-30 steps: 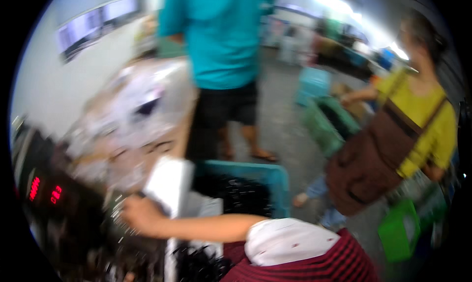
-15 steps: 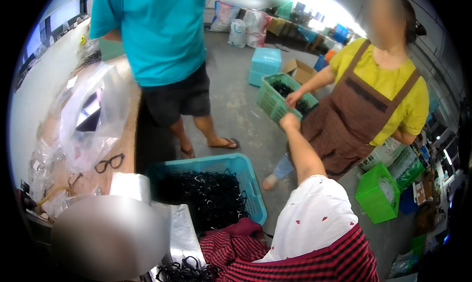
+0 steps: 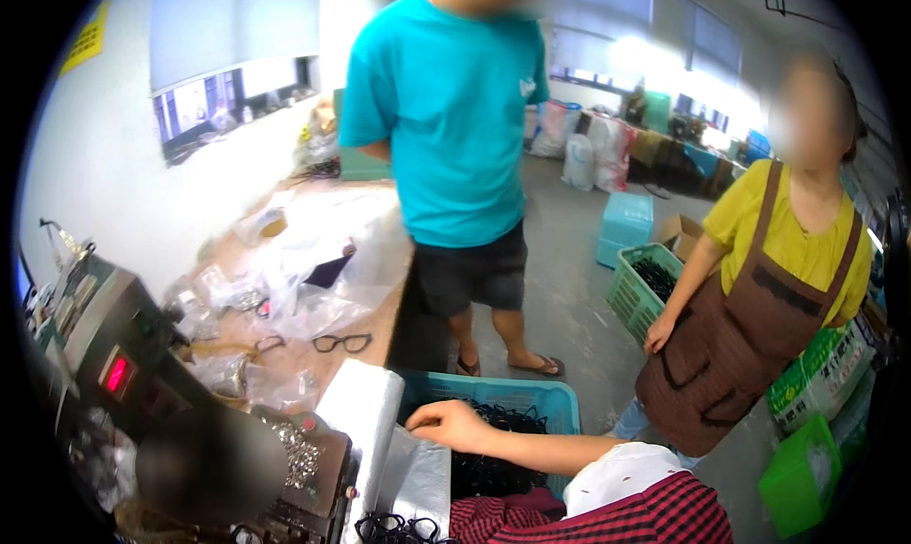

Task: The person assembles eyeglasses by inserting small metal components into the frames using a press machine. They repeatedly pick up frames, place them in the machine, operate the press, and then place the finished glasses into a blue bin.

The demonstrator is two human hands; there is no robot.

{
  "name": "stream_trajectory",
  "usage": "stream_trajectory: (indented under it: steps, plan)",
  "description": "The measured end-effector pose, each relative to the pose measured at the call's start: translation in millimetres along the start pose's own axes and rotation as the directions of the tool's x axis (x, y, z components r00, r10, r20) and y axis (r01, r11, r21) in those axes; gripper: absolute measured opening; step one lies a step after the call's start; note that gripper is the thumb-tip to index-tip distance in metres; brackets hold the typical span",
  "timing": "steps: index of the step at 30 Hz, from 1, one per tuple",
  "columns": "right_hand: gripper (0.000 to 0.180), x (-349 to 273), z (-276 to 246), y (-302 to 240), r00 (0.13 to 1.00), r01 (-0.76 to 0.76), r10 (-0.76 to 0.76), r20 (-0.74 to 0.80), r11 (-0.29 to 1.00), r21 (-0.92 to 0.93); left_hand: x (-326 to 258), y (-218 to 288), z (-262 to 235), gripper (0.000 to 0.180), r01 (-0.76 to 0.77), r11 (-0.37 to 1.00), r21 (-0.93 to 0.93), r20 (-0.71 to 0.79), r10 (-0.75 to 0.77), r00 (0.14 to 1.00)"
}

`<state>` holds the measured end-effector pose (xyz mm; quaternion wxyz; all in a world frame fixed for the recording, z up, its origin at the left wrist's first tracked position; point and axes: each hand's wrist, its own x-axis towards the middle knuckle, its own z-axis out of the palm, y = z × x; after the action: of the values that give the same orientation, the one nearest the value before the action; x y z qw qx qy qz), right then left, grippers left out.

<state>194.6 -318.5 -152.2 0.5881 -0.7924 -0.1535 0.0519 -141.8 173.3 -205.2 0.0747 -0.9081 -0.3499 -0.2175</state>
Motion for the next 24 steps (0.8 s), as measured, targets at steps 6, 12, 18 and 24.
stream_trajectory:
  steps: [6,12,18,24]
  plan:
    - [0.021,38,155,-144,0.739,0.352,-0.496,0.455,0.861,0.368,-4,-97,19,0.034,-0.376,0.91,0.175,-0.06,0.391,0.918]
    - [0.043,20,199,-191,0.891,0.13,-0.3,0.34,0.887,0.443,53,26,-41,0.017,-0.08,0.674,-0.735,-0.391,-0.325,0.861]
    - [0.051,21,198,-200,0.864,-0.032,-0.257,0.433,0.831,0.556,84,165,-217,0.026,-0.509,0.169,-0.844,-0.536,-0.3,0.789]
    - [0.051,10,208,-203,0.902,-0.13,-0.188,0.389,0.74,0.66,130,190,-200,0.021,-0.487,0.415,-0.769,-0.614,-0.267,0.742]
